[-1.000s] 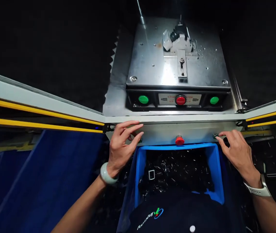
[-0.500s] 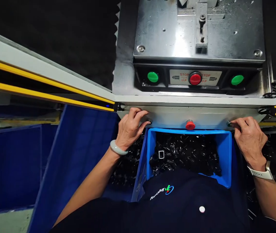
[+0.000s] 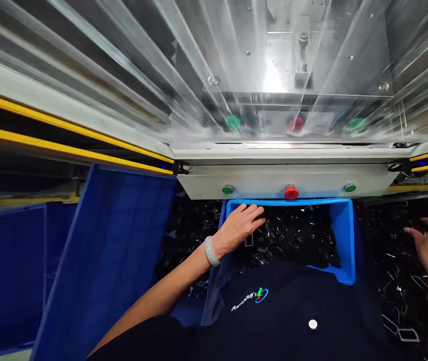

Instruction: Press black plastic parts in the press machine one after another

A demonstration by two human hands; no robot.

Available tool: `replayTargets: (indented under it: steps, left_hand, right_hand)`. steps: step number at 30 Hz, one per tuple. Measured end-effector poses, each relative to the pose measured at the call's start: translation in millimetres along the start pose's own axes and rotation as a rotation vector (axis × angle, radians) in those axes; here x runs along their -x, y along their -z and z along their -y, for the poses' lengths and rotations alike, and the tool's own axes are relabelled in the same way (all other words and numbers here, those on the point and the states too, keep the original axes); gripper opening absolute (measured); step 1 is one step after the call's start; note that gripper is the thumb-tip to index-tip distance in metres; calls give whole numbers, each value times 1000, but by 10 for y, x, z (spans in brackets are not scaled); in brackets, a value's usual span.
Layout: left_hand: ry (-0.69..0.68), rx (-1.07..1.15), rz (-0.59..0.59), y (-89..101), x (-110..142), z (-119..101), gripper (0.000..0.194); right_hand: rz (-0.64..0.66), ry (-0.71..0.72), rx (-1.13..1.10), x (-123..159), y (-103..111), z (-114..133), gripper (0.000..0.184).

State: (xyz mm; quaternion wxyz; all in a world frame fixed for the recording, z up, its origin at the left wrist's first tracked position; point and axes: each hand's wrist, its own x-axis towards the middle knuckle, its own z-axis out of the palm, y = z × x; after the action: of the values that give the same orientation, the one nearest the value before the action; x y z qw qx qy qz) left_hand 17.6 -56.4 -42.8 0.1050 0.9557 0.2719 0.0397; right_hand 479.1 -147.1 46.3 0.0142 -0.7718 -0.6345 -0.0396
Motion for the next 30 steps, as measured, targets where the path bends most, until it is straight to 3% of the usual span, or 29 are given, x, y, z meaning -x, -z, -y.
replayTargets:
  steps: [3,7,9,12,16,19,21,24,27,30]
  left_hand:
    - [58,69,0,2,-10,15,23]
    - [241,377,-205,150,-14,-66,18]
    - [335,603,-299,218,-23,-138,13]
    - [476,862,-375,236,-38,-237,9]
    - [666,1051,-399,159,-80,-336,11]
    - [717,1132,-462,130,-163,-406,17]
    - [724,1179,-499,141,-226,-446,22]
    - [738,1234,-456,170,-292,-487,29]
    - [774,1319,-384,179,-320,-511,37]
    - [767,1332,-405,192,-351,-541,44]
  right_hand:
    - [-48,73,90,68,-83,460,47]
    - [170,395,-121,93,-528,1231,24]
    - [244,443,-73,114,-759,1437,21]
    - [265,443,-30,126,-933,1482,26]
    - [242,407,-112,77,-781,1369,29]
    - [271,329,-460,17,-506,1372,28]
    - [322,259,-697,-24,-319,1427,27]
    - [403,189,-892,-69,-109,1551,30]
    - [355,170,-1007,-91,-12,1702,24]
    - [305,132,-1103,-113,18,1879,29]
